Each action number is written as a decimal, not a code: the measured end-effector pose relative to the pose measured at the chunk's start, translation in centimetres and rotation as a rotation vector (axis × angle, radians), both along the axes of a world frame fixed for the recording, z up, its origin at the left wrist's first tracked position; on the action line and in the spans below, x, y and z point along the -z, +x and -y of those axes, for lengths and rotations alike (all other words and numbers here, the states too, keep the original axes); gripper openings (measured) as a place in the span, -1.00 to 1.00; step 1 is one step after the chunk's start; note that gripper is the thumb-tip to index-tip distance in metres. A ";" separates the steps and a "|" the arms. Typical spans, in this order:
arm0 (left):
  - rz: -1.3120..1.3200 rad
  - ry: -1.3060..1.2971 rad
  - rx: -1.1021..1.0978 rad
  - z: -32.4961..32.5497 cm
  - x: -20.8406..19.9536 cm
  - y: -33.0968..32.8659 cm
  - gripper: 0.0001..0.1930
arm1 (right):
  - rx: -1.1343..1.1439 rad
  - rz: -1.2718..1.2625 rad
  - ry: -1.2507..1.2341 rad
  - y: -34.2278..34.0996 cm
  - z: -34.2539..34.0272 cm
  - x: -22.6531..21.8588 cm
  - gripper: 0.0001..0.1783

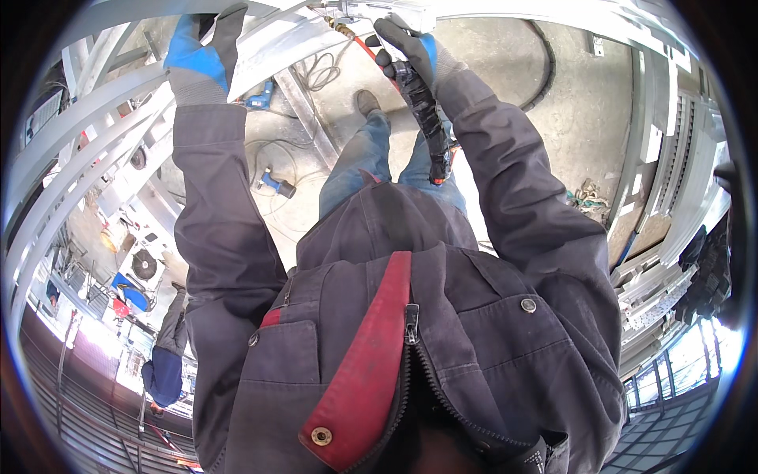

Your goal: The person welds joints on a white metal frame using a handheld welding torch. They hold the frame with one hand and guide the torch along seams with the other, moving around the structure to access different joints.

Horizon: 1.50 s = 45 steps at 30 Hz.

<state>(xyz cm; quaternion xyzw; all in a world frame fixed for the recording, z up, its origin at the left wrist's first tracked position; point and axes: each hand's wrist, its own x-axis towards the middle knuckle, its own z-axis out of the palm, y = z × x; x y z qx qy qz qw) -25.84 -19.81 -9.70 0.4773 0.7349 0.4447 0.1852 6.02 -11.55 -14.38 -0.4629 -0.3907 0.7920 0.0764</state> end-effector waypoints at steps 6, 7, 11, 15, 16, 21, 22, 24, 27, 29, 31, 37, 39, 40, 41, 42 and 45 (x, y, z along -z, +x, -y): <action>-0.013 0.018 0.020 -0.3 -0.4 0.6 -0.54 | -0.019 0.004 0.052 -0.1 0.6 0.0 -0.41; -0.016 0.019 0.021 -0.3 -0.4 0.7 -0.54 | -0.012 -0.006 0.059 -0.2 0.6 0.0 -0.41; -0.019 0.029 0.033 -0.2 -0.7 0.8 -0.53 | -0.022 0.024 0.048 -0.2 0.6 -0.2 -0.41; -0.028 0.033 0.041 -0.1 -0.7 0.8 -0.53 | -0.012 0.028 0.035 -0.4 0.6 0.1 -0.42; -0.029 0.035 0.041 -0.1 -0.7 0.7 -0.53 | -0.010 0.021 0.042 -0.3 0.7 0.1 -0.42; -0.036 0.042 0.048 -0.1 -0.4 0.2 -0.53 | 0.061 -0.038 0.105 -0.6 1.3 0.1 -0.42; -0.037 0.044 0.052 -0.1 -0.4 0.2 -0.53 | 0.088 -0.019 0.067 -0.6 1.3 0.0 -0.42; -0.033 0.046 0.057 -0.2 -0.6 0.2 -0.53 | 0.079 0.008 0.010 -0.6 1.3 -0.4 -0.41; -0.015 0.065 0.059 -0.4 -1.0 0.8 -0.55 | 0.001 0.030 -0.014 -0.4 0.9 -0.8 -0.39; 0.049 0.138 0.058 -0.6 -1.3 1.5 -0.65 | -0.015 0.056 0.004 -0.3 1.0 -1.1 -0.39; 0.084 0.162 0.061 -0.7 -1.7 1.9 -0.69 | -0.024 0.057 0.012 -0.2 1.1 -1.1 -0.39; 0.087 0.064 0.040 -0.7 -2.1 1.8 -0.69 | -0.023 0.100 0.036 0.0 1.5 -1.1 -0.39; 0.063 0.029 0.023 -0.7 -2.1 1.8 -0.69 | -0.023 0.103 0.031 0.0 1.6 -1.2 -0.39; 0.062 0.036 0.032 -0.8 -2.0 1.8 -0.69 | -0.030 0.105 0.025 0.1 1.6 -1.2 -0.40; 0.061 0.043 0.041 -0.8 -2.0 1.8 -0.69 | -0.034 0.118 0.019 0.2 1.6 -1.3 -0.40; 0.061 0.050 0.049 -0.8 -2.0 1.8 -0.69 | -0.036 0.107 0.023 0.2 1.7 -1.4 -0.40; 0.078 0.070 0.061 -0.7 -1.9 1.7 -0.70 | -0.031 0.112 0.018 0.2 2.0 -1.9 -0.41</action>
